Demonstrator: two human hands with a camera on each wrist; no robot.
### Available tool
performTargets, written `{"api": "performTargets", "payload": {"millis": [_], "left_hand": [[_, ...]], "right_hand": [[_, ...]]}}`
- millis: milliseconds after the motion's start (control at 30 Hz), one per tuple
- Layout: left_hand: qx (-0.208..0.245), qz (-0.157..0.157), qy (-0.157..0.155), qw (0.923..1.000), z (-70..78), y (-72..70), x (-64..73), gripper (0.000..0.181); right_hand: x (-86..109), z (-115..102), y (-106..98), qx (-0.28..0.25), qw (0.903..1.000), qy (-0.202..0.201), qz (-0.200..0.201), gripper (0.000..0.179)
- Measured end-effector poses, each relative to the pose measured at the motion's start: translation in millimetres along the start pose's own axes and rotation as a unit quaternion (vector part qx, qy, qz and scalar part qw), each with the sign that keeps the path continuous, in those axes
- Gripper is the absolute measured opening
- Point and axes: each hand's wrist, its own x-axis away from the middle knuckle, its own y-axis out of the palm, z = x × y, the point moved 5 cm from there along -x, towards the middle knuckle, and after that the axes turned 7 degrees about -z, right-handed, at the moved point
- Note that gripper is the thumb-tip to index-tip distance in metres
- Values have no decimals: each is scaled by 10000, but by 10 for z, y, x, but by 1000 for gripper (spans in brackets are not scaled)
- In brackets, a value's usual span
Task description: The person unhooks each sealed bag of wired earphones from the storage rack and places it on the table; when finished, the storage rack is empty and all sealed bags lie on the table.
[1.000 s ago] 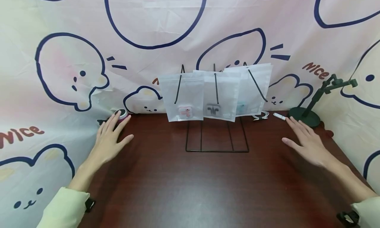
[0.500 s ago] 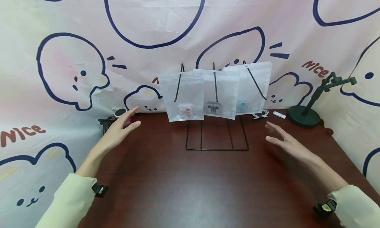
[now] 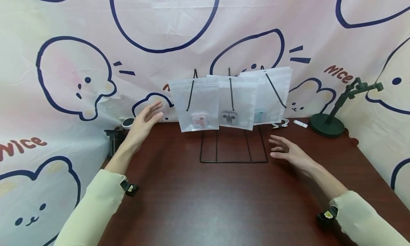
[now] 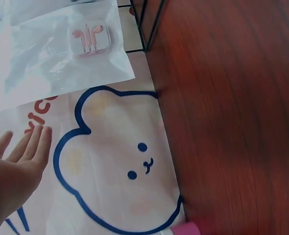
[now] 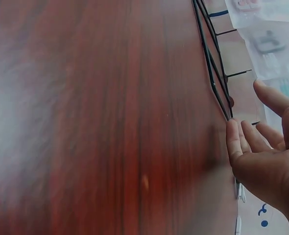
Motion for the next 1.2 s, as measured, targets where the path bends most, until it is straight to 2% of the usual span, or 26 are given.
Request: {"api": "performTargets", "payload": {"millis": [133,300,500,633,967,1200], "left_hand": [[368,434,112,9983,-10,1,-145,64],[619,499,215,9966,31,54,-296,59],[999,686,493,9914,231,75,-487,53],[1289,817,528,9869,377,58,-583,51],[1773,1013,372,9782,493,76,-670,40],[1708,1187,186,9780,475,120,-678,24]], "right_hand": [[-98,17,35,104,9999,18,-20,79],[-166,47,72,124,9998,-34,-120,80],[-241,57,39,314,9994,-151,-56,77],[-275,105,37,356,9992,-111,-172,80],[-244,92,86,798,9960,-304,-250,77],[-242,67,93,875,9947,-516,-177,73]]}}
